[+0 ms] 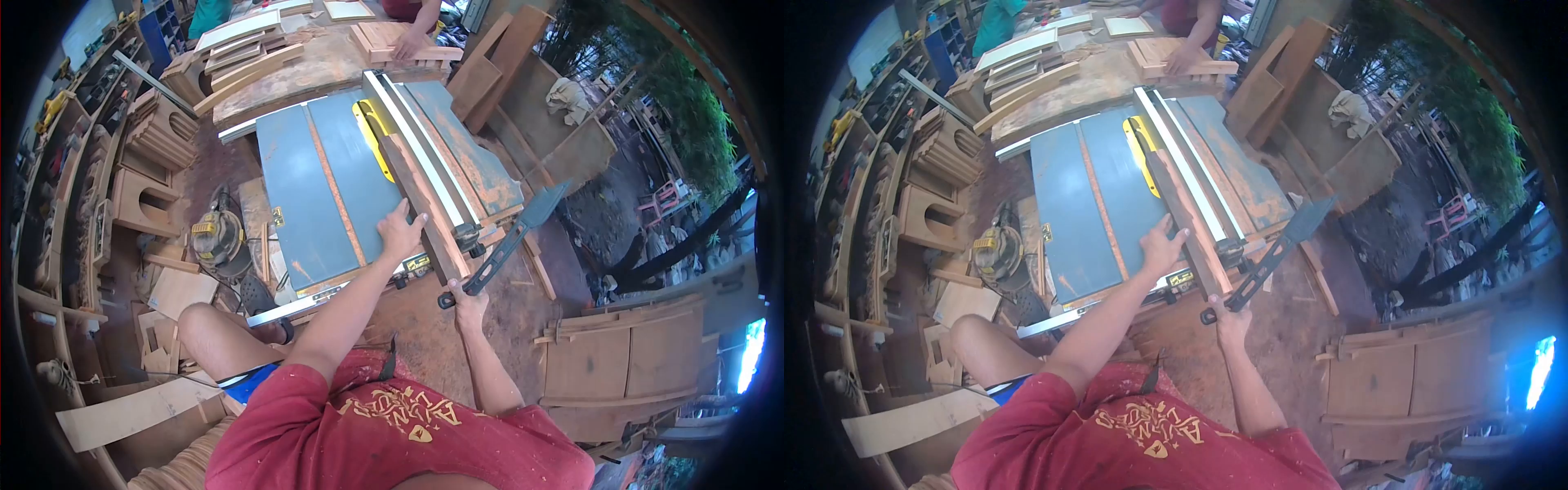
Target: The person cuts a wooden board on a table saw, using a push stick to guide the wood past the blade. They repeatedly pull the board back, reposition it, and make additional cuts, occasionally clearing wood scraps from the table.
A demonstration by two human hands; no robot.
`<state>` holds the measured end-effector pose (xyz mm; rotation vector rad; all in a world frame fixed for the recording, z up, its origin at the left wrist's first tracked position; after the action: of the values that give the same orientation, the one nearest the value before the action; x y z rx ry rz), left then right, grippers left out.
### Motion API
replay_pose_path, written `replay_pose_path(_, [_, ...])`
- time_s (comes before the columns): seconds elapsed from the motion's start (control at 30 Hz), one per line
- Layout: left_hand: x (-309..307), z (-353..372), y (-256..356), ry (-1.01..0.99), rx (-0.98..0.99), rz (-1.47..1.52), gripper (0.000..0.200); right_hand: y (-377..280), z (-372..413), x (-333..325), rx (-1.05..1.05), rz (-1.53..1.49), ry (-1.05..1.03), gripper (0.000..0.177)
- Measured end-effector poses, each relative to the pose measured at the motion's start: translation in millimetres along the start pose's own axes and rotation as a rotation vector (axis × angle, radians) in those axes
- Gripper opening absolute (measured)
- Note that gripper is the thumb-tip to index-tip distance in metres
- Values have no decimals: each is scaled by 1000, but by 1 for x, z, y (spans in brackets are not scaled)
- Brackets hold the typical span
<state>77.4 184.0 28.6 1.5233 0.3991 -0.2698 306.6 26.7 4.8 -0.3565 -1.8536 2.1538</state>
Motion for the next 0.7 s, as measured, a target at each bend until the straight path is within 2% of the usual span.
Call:
replay_pose_path(0.1, [-6, -3, 3, 22, -42, -13, 64, -6, -7, 8, -30, 17, 0, 40])
replay_pose_path(0.17, [-7, -8, -2, 82, 4, -11, 62, -7, -12, 13, -67, 7, -18, 40])
replay_pose_path(0.2, [-9, -8, 2, 113, 25, -5, 60, -8, -12, 13, -57, 32, -2, 35])
replay_pose_path(0.3, [-6, -16, -2, 15, -60, -29, 68, -16, -20, 21, -80, 65, 24, 27])
replay_pose_path(0.37, [-5, -20, -4, 44, -36, -93, 70, -17, -23, 26, -140, 18, 34, 27])
replay_pose_path(0.47, [8, -19, -18, 19, -25, -146, 73, 4, -38, 26, -108, 98, 22, 40])
replay_pose_path(0.6, [4, 1, -1, -92, -64, -202, 76, -3, -44, 42, -72, 32, -9, 39])
replay_pose_path(0.7, [13, 21, 3, -22, 61, -247, 83, 0, -55, 48, -93, 99, -17, 36])
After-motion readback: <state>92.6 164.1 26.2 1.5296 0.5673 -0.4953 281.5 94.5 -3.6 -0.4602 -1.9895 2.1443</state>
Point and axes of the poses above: each hand's wrist, its own z-axis away from the middle knuckle, its own x-axis out of the palm, y = z × x, the point moved 9 cm from there along -z, towards the middle knuckle, and after that the axes turned 4 degrees about -y, right-handed, at the moved point
